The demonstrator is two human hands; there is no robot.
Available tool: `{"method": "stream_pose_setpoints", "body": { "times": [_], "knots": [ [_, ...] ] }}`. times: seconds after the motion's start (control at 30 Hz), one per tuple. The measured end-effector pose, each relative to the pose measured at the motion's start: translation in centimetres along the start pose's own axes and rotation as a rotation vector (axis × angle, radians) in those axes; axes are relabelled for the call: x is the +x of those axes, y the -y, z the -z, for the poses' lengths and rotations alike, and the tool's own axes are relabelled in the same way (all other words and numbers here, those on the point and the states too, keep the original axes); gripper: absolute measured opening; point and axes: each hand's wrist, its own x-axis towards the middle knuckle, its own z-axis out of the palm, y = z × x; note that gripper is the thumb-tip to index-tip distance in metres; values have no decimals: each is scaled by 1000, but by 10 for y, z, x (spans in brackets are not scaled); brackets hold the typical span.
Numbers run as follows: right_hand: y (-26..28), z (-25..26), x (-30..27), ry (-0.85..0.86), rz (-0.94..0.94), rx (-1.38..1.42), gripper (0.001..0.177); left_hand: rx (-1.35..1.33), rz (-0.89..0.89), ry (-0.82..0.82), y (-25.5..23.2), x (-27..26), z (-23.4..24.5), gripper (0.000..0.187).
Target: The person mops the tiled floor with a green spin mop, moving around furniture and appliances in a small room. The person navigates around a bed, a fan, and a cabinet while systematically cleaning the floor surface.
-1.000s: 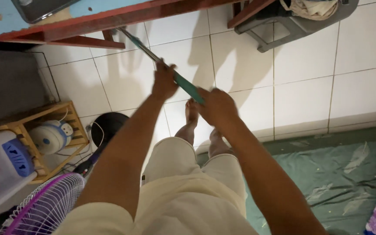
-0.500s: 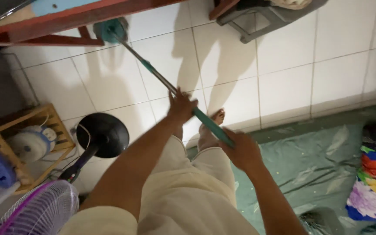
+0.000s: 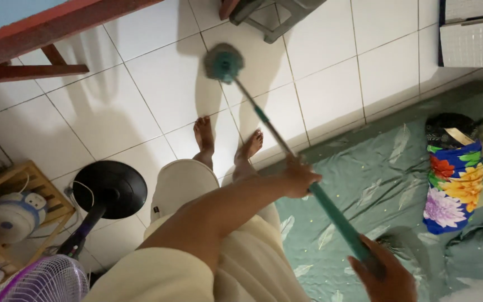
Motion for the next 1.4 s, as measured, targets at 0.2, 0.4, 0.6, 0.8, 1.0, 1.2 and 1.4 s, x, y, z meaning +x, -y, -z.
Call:
{"method": "stream_pose_setpoints", "body": {
  "times": [0.2, 0.4, 0.6, 0.8, 1.0, 1.2, 1.4],
  "knots": [
    [23, -7, -37, -633, 243, 858, 34, 217, -29, -75, -39, 33, 30, 54],
    [59, 30, -34, -731, 302, 747, 26, -21, 78, -120, -39, -4, 58, 12],
    [72, 19, 3, -454, 511, 879, 33, -164, 223, -333, 4, -78, 66, 4],
    [147, -28, 39, -70, 749, 752, 40, 55, 320, -500, 117, -161, 32, 22],
    [194, -61, 52, 124, 933, 738, 40, 107, 828, -530, 196, -187, -14, 74],
    [126, 2, 60, 47, 804, 669, 43, 106, 675, -451, 50, -163, 46, 62],
    [52, 92, 70, 34, 423, 111, 40, -91, 355, -360, 14, -44, 13, 43]
  ]
}}
